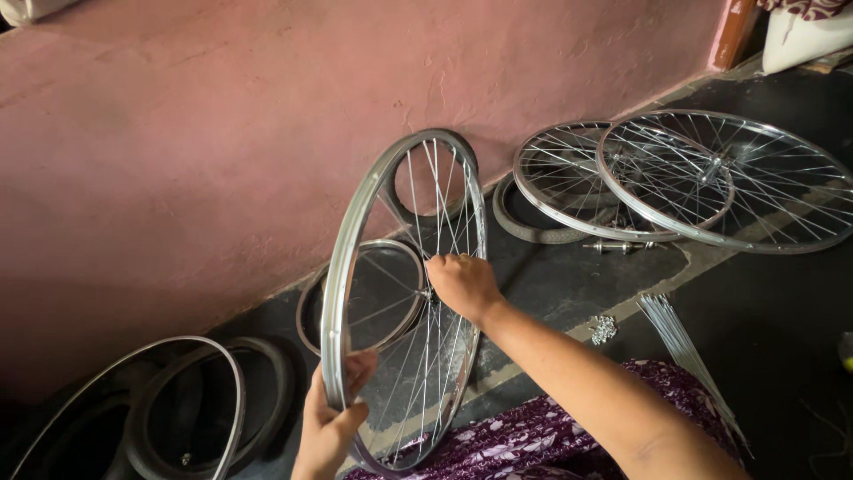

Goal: The person laces a bicycle wheel by inserting spokes through the hub and rim, then tightens the nipples with a spoke wrench. The person repeats this process for multiple spokes around the wheel.

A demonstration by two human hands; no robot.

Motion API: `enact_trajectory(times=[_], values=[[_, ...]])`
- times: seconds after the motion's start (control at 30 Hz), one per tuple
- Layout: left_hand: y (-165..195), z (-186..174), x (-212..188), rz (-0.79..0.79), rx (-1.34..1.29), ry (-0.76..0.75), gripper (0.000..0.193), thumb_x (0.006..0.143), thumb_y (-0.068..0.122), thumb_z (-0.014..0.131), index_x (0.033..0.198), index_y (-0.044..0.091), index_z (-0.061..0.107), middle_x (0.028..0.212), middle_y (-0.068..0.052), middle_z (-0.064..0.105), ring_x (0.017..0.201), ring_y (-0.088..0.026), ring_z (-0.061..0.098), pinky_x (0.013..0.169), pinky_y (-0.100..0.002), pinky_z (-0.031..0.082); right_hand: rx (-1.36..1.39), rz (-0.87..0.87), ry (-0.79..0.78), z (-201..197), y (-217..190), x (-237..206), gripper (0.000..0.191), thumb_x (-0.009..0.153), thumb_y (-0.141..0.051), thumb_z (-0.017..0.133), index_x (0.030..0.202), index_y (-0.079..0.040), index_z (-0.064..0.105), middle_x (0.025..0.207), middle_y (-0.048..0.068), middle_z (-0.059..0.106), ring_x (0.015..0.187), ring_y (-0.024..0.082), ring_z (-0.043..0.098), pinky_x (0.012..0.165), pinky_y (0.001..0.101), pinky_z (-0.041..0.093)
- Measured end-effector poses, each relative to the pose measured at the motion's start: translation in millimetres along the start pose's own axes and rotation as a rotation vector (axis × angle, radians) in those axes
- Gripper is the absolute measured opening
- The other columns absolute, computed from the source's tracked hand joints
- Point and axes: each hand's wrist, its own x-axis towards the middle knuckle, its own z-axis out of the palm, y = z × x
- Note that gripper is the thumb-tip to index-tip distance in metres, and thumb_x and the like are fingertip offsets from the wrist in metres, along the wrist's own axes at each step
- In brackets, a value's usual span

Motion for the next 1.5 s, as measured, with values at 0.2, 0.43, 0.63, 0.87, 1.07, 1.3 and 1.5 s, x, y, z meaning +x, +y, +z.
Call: enact_trajectory(times=[0.2, 0.43, 0.63, 0.87, 1.07, 1.3, 1.5], values=[[-25.3, -11.5, -21.8, 0.066, -0.062, 0.083, 0.072, 0.056, -0.02, 0.048, 0.126, -0.007, 0.051, 0.13, -0.025, 0.062, 0.138, -0.04, 0.054, 0.118, -0.057, 0.04, 0.51, 0.042, 0.082, 13.8, -1.8, -3.7, 0.014, 0.097, -0.019, 0.062, 0.094, -0.006, 0.067, 0.082, 0.009, 0.073, 0.075, 0.023, 0.071, 0.067, 0.0376, 0.056], [-64.7, 11.3, -49.6, 0.317, 0.352, 0.333, 0.079, 0.051, -0.002, 0.054, 0.13, -0.004, 0.053, 0.136, -0.025, 0.064, 0.138, -0.037, 0.056, 0.124, -0.055, 0.032, 1.65, 0.422, -0.15, 40.3, -6.6, -10.5, 0.012, 0.091, -0.01, 0.068, 0.103, -0.01, 0.071, 0.093, -0.004, 0.068, 0.092, 0.009, 0.063, 0.089, 0.0251, 0.048], [-109.9, 50.0, -61.8, 0.321, 0.173, 0.381, 0.076, 0.057, -0.002, 0.057, 0.132, -0.001, 0.049, 0.14, -0.026, 0.059, 0.137, -0.039, 0.055, 0.121, -0.055, 0.034, 1.756, 0.314, -0.213, 46.2, -2.8, -20.8, 0.005, 0.097, -0.01, 0.068, 0.1, -0.009, 0.071, 0.095, 0.001, 0.068, 0.093, 0.011, 0.062, 0.092, 0.026, 0.046], [-133.4, 41.3, -57.6, 0.19, 0.214, 0.426, 0.093, 0.053, -0.002, 0.071, 0.14, 0.001, 0.038, 0.143, -0.023, 0.048, 0.137, -0.036, 0.047, 0.114, -0.051, 0.035, 1.754, 0.433, -0.178, 38.7, -5.8, -24.9, 0.007, 0.095, -0.011, 0.065, 0.099, -0.01, 0.071, 0.09, -0.002, 0.066, 0.09, 0.01, 0.06, 0.09, 0.0257, 0.045], [-67.5, 38.5, -53.0, 0.306, 0.387, 0.351, 0.102, 0.072, 0.028, 0.076, 0.156, 0.0, 0.027, 0.153, -0.022, 0.043, 0.141, -0.035, 0.045, 0.116, -0.047, 0.033, 1.791, 0.443, -0.207, 34.2, -15.4, -37.9, 0.005, 0.095, -0.009, 0.067, 0.096, -0.01, 0.072, 0.09, -0.001, 0.069, 0.091, 0.012, 0.061, 0.092, 0.0275, 0.046], [63.0, 63.5, 50.5, -0.197, 0.176, 0.042, 0.086, 0.076, 0.018, 0.077, 0.152, 0.011, 0.038, 0.127, -0.017, 0.054, 0.11, -0.021, 0.057, 0.095, -0.043, 0.049, 1.654, 0.462, -0.31, 25.6, -26.3, -44.0, 0.005, 0.096, -0.01, 0.067, 0.095, -0.011, 0.072, 0.092, -0.001, 0.07, 0.093, 0.011, 0.063, 0.094, 0.0278, 0.048], [76.5, 77.2, 74.0, -0.101, 0.103, -0.117, 0.034, 0.071, -0.009, 0.055, 0.104, -0.005, 0.06, 0.127, -0.016, 0.068, 0.106, -0.021, 0.057, 0.099, -0.037, 0.043, 1.564, 0.354, -0.391, -7.0, -24.6, -41.1, 0.013, 0.093, -0.011, 0.068, 0.105, -0.009, 0.073, 0.1, 0.0, 0.073, 0.099, 0.011, 0.065, 0.096, 0.0284, 0.05]])
